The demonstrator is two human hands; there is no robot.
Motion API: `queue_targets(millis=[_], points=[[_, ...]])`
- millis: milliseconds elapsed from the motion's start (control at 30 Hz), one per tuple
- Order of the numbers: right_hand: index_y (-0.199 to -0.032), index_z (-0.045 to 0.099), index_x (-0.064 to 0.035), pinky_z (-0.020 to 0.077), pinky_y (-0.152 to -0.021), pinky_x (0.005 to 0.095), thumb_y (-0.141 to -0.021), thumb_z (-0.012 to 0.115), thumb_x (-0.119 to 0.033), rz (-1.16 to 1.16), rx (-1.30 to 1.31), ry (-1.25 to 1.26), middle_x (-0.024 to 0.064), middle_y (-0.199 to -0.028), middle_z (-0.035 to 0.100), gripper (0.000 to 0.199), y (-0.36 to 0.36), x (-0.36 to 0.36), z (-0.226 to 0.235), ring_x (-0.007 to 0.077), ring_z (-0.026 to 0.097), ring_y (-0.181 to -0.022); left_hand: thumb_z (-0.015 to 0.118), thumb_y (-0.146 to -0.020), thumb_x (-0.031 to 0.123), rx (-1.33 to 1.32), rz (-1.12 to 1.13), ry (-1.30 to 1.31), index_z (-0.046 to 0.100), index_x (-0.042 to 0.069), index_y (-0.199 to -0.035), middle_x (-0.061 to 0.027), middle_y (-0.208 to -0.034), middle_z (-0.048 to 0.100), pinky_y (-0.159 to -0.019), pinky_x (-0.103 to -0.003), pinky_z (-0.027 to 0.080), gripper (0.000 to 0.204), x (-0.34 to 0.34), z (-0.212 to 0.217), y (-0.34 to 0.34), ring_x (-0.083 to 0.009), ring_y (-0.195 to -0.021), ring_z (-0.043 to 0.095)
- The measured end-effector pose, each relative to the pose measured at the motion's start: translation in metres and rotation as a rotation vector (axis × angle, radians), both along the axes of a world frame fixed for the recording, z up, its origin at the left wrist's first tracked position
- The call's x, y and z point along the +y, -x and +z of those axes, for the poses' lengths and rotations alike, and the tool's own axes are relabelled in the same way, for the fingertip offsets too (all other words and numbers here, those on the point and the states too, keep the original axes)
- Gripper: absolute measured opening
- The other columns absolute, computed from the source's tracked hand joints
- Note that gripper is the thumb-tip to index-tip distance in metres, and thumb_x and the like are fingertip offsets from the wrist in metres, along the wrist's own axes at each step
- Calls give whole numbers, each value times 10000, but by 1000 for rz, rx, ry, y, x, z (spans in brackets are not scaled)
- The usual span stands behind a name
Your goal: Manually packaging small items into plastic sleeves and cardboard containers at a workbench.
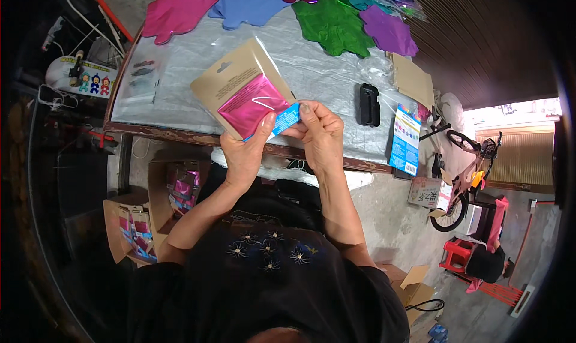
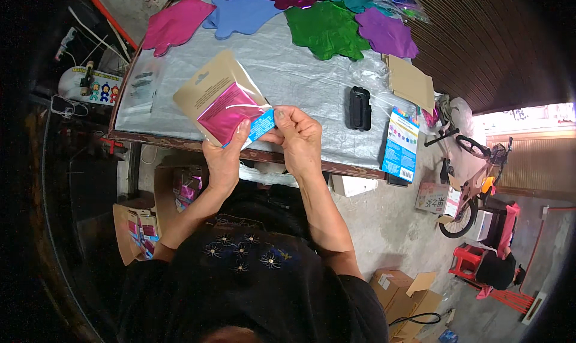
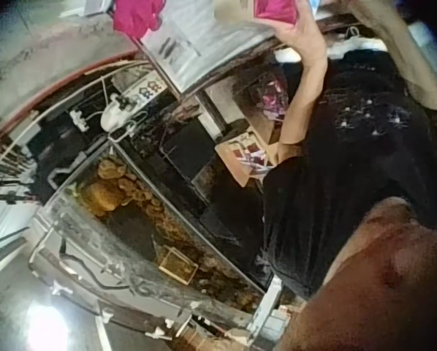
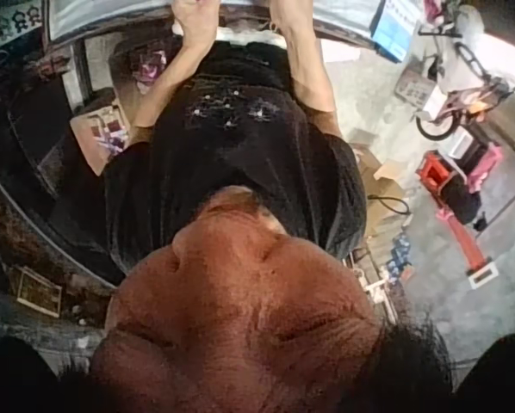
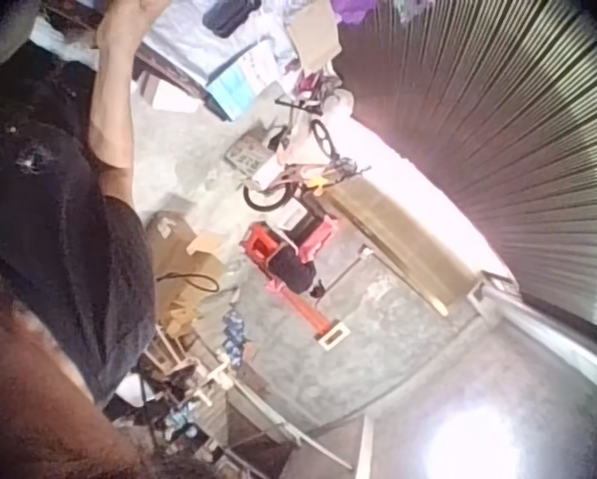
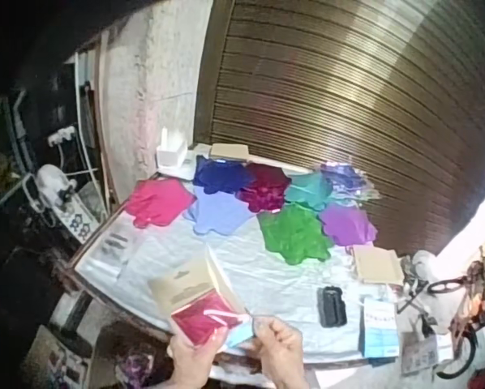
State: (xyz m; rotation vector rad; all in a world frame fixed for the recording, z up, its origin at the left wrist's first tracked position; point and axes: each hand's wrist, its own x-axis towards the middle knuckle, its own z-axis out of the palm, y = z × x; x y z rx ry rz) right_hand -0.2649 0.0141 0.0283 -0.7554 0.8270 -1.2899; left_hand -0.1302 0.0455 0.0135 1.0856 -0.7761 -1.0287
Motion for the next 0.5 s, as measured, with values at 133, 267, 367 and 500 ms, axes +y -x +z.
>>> queue_targets(millis=[133, 267, 367, 500], points=[[-991, 626, 38, 626, -701, 342, -969, 582, -69, -10, 33, -17, 124, -904, 702, 117, 2, 4, -5, 183, 704, -766, 722, -901, 121, -66, -22, 17, 713, 1, -1011, -29, -919, 712, -722, -252, 504, 163, 1, 0, -1, -70, -815, 626], [-1004, 617, 37, 629, -702, 352, -959, 593, -51, -30, 19, -21, 130, -901, 701, 102, 3, 2, -10, 189, 706, -768, 701, -920, 144, -196, -91, 43, 705, -3, -1031, -40, -898, 712, -709, -260, 500, 185, 6, -1, -7, -72, -799, 622], [-1001, 614, 38, 631, -701, 358, -955, 599, -51, -48, 32, -31, 128, -897, 699, 101, 5, 1, -11, 195, 708, -768, 691, -928, 158, -197, -174, 44, 699, -1, -1047, -45, -881, 713, -697, -263, 496, 199, 13, -6, -16, -74, -789, 619], [-998, 612, 37, 633, -697, 363, -954, 606, -57, -41, 45, -3, 127, -896, 697, 105, 6, 1, -7, 203, 709, -767, 676, -940, 157, -102, -306, -59, 688, -6, -1068, -45, -898, 712, -701, -253, 504, 208, 20, -16, -24, -85, -789, 633]])
